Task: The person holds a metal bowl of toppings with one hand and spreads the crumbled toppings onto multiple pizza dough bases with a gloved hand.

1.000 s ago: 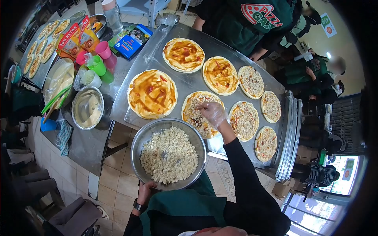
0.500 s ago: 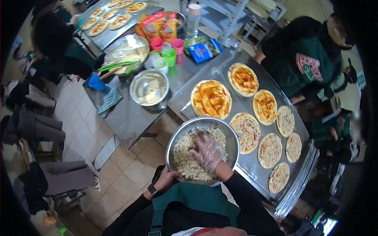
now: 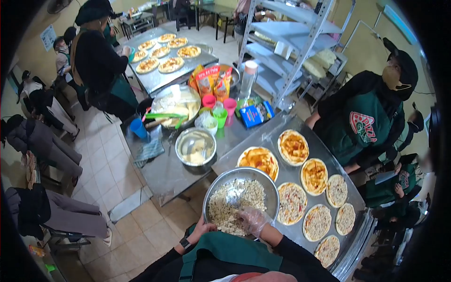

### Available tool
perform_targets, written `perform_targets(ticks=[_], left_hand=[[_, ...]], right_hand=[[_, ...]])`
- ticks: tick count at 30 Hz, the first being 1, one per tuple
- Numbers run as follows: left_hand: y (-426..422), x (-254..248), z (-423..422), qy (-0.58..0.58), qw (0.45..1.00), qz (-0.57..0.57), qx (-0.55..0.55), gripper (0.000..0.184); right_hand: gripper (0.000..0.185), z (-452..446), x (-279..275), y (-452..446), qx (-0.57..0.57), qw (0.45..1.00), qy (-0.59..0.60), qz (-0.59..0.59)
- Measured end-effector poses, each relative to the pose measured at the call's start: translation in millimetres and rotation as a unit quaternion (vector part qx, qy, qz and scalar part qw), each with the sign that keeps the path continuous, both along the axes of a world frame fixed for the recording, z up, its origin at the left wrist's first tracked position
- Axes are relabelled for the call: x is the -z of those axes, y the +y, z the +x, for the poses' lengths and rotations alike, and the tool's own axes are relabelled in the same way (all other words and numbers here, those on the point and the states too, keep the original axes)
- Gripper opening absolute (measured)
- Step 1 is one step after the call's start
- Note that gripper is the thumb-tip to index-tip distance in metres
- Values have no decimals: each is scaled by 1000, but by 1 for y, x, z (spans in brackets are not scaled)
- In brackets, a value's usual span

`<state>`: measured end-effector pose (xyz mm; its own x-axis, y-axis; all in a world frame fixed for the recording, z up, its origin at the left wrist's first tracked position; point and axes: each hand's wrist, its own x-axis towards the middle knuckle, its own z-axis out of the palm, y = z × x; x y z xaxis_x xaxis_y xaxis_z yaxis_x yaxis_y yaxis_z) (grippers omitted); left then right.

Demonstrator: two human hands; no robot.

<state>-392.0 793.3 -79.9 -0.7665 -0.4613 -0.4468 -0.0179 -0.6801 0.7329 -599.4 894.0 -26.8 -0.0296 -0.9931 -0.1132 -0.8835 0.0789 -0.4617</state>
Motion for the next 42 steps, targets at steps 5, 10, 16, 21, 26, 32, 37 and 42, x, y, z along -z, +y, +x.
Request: perform_targets(ticks=[5, 10, 16, 21, 26, 32, 37, 42], left_hand=[[-19, -13, -25, -25, 995, -90, 32, 76], [-31, -8, -48, -2, 937, -340, 81, 74], [-55, -24, -66, 7, 927, -354, 124, 77], [-92, -32, -71, 93, 841, -515, 135, 82], [-113, -22, -76, 6, 961, -196, 194, 88], [-134, 15, -77, 3, 945, -157, 286, 94], [-130, -10, -72, 20, 874, -376, 308, 93], [-127, 8, -76, 30, 940, -226, 252, 85]], right_hand=[[24, -36, -28, -20, 100, 985, -137, -34], [24, -56, -35, -30, 133, 979, -124, -91], [20, -66, -50, -45, 231, 967, -108, -23], [39, -54, -70, -86, 223, 971, 57, -60], [49, -22, -54, -127, 132, 991, 32, 7], [48, -13, -38, -102, -11, 990, 118, 70], [49, -22, -39, -69, 73, 981, 174, 43], [44, -27, -42, -71, 75, 977, 97, 174]])
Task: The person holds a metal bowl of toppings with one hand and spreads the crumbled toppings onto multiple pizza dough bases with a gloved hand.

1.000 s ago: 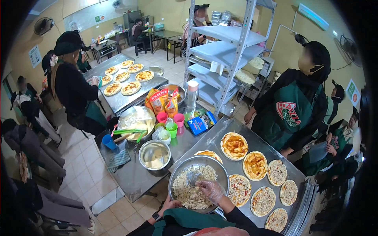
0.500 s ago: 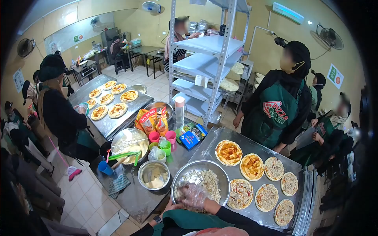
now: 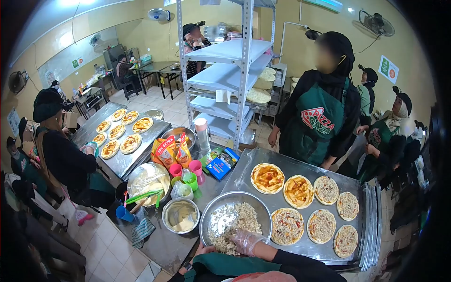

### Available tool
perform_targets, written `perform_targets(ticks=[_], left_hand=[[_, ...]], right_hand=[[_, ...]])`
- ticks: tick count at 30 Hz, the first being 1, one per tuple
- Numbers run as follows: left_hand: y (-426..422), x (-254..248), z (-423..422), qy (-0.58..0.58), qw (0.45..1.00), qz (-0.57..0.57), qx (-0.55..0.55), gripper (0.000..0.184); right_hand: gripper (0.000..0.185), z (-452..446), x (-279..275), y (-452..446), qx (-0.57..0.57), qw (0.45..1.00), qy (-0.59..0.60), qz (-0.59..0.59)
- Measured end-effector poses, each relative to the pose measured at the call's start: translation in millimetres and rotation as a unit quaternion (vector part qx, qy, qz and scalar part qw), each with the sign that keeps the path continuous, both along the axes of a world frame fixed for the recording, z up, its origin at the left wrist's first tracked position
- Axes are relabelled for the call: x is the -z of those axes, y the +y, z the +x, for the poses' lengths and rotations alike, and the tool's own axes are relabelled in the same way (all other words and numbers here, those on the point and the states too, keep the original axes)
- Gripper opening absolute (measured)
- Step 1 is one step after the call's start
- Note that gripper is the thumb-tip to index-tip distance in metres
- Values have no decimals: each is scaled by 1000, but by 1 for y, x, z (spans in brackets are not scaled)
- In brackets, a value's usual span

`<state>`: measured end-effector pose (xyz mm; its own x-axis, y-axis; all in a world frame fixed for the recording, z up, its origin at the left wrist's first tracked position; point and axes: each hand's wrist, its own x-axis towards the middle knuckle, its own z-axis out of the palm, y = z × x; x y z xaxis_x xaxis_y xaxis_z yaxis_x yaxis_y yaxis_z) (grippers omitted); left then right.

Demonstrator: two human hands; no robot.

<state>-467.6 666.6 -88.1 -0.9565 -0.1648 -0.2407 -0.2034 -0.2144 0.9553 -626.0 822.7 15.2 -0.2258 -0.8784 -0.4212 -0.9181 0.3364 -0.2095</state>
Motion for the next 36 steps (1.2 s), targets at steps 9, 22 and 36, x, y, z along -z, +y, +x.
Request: perform_targets(ticks=[9, 22, 36], left_hand=[[16, -23, 1, 9, 996, -75, -47, 67], [-17, -31, 56, -2, 989, -116, -94, 27], [-26, -87, 79, -124, 967, 98, -200, 35]], right_hand=[[31, -5, -35, 8, 116, 930, -144, -318], [23, 5, -66, -23, -6, 932, -43, -359], [44, -44, 33, 9, 385, 857, -340, -34]])
